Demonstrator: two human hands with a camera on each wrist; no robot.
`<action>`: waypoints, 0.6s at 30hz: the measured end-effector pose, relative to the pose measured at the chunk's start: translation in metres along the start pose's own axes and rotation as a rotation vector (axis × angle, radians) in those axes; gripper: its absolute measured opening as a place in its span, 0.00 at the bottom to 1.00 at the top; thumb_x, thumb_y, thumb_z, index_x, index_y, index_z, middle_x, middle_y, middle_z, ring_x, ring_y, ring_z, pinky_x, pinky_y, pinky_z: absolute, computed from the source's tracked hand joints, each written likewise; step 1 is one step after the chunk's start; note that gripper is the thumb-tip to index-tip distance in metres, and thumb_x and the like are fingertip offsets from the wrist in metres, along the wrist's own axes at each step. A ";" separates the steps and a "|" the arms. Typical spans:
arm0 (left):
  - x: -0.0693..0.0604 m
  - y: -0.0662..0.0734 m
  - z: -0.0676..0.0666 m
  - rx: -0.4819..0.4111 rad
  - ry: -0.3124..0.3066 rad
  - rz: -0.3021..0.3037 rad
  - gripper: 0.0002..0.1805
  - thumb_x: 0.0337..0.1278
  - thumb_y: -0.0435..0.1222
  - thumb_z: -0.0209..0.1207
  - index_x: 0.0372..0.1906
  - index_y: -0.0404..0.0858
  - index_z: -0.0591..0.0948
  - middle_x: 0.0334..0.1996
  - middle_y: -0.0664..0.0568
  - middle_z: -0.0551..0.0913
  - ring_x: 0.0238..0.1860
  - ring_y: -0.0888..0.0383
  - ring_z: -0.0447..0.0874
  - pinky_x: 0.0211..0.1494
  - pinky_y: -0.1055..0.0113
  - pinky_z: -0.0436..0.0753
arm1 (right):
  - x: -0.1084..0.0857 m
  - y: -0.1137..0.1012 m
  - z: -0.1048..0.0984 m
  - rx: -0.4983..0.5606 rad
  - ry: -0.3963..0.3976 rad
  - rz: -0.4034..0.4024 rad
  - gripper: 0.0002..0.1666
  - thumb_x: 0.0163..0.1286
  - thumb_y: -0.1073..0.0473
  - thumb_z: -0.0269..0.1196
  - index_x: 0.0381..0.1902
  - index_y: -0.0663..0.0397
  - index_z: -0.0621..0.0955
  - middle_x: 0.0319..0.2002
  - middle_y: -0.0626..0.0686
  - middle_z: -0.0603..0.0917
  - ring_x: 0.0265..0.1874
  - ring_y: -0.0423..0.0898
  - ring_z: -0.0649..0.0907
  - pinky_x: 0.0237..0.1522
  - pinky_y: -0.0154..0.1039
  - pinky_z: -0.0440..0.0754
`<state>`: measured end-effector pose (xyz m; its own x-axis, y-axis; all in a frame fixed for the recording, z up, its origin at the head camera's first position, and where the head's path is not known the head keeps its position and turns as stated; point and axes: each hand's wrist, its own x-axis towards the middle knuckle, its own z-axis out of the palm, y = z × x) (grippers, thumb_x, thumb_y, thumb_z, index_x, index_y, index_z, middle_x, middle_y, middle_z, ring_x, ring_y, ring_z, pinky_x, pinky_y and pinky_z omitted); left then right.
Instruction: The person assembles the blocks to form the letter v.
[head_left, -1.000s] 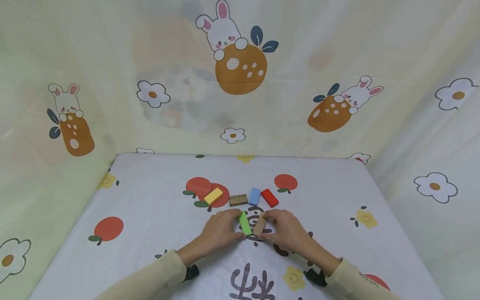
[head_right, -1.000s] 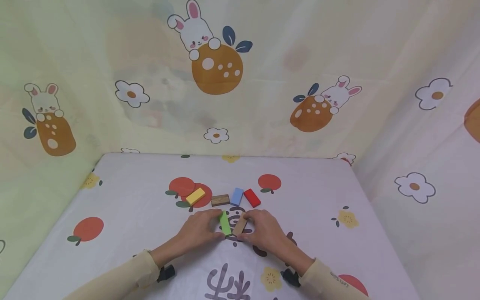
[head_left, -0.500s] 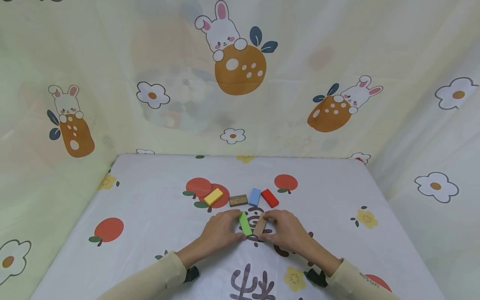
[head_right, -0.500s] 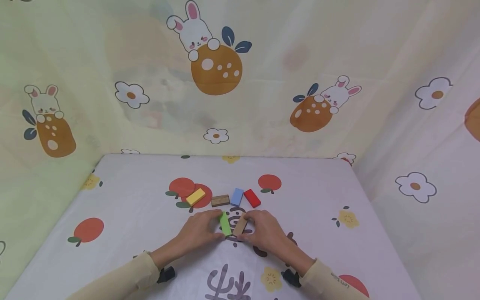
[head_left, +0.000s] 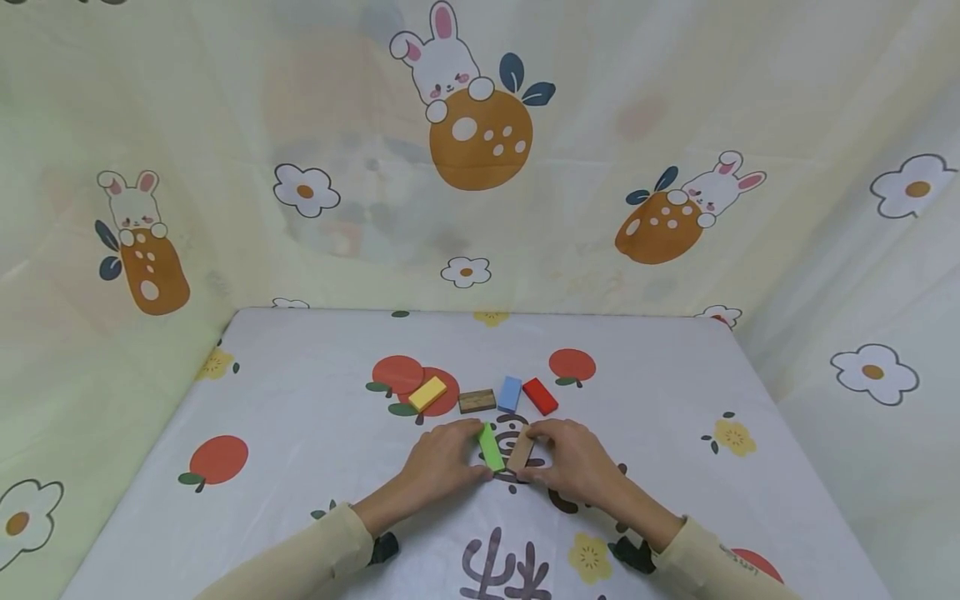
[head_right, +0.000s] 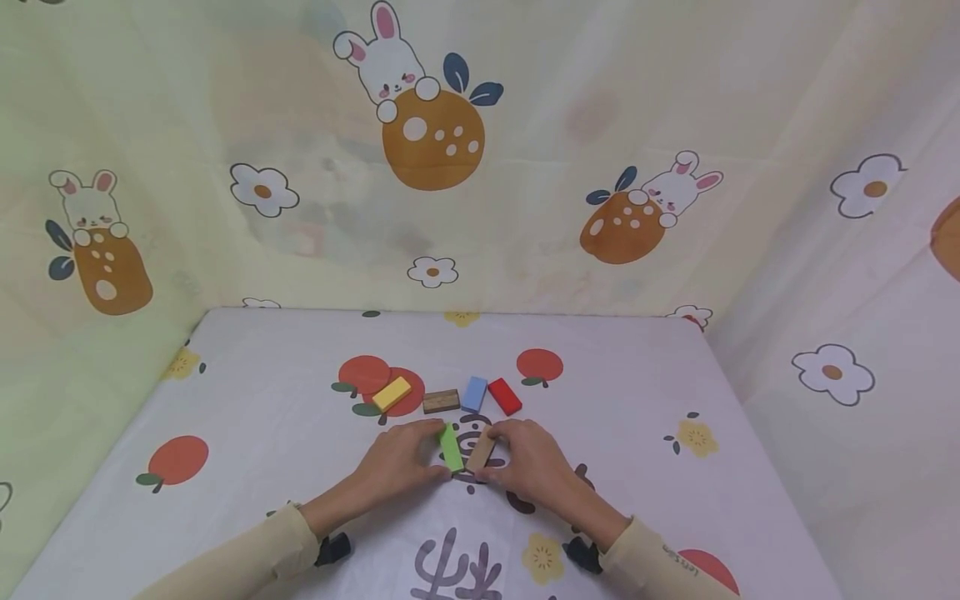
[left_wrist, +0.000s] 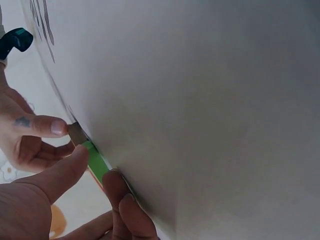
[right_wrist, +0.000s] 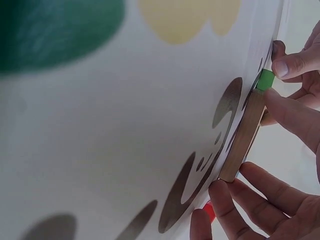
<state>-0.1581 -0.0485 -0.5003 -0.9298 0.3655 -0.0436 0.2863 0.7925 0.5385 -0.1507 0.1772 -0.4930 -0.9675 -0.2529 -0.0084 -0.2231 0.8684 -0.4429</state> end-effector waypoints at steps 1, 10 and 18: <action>0.000 0.000 0.000 0.000 0.000 0.000 0.37 0.52 0.47 0.79 0.67 0.39 0.83 0.65 0.46 0.87 0.65 0.45 0.85 0.67 0.44 0.84 | 0.000 0.000 0.000 0.001 0.000 0.001 0.36 0.49 0.47 0.86 0.55 0.51 0.89 0.51 0.50 0.91 0.42 0.43 0.81 0.52 0.47 0.85; 0.000 0.003 -0.001 0.014 -0.017 -0.001 0.36 0.54 0.46 0.79 0.67 0.38 0.82 0.66 0.45 0.86 0.66 0.45 0.85 0.69 0.44 0.83 | 0.000 0.002 0.001 0.012 -0.009 0.014 0.36 0.49 0.46 0.86 0.55 0.50 0.88 0.51 0.49 0.91 0.42 0.43 0.80 0.52 0.46 0.84; 0.002 0.005 -0.001 0.037 -0.041 -0.014 0.39 0.54 0.48 0.78 0.69 0.38 0.81 0.71 0.44 0.81 0.72 0.42 0.80 0.71 0.39 0.80 | 0.001 0.003 0.001 0.019 -0.013 0.004 0.36 0.50 0.48 0.86 0.56 0.50 0.88 0.52 0.49 0.90 0.42 0.43 0.80 0.51 0.46 0.85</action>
<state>-0.1586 -0.0444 -0.4967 -0.9235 0.3739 -0.0860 0.2828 0.8147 0.5062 -0.1524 0.1790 -0.4954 -0.9667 -0.2549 -0.0220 -0.2165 0.8610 -0.4602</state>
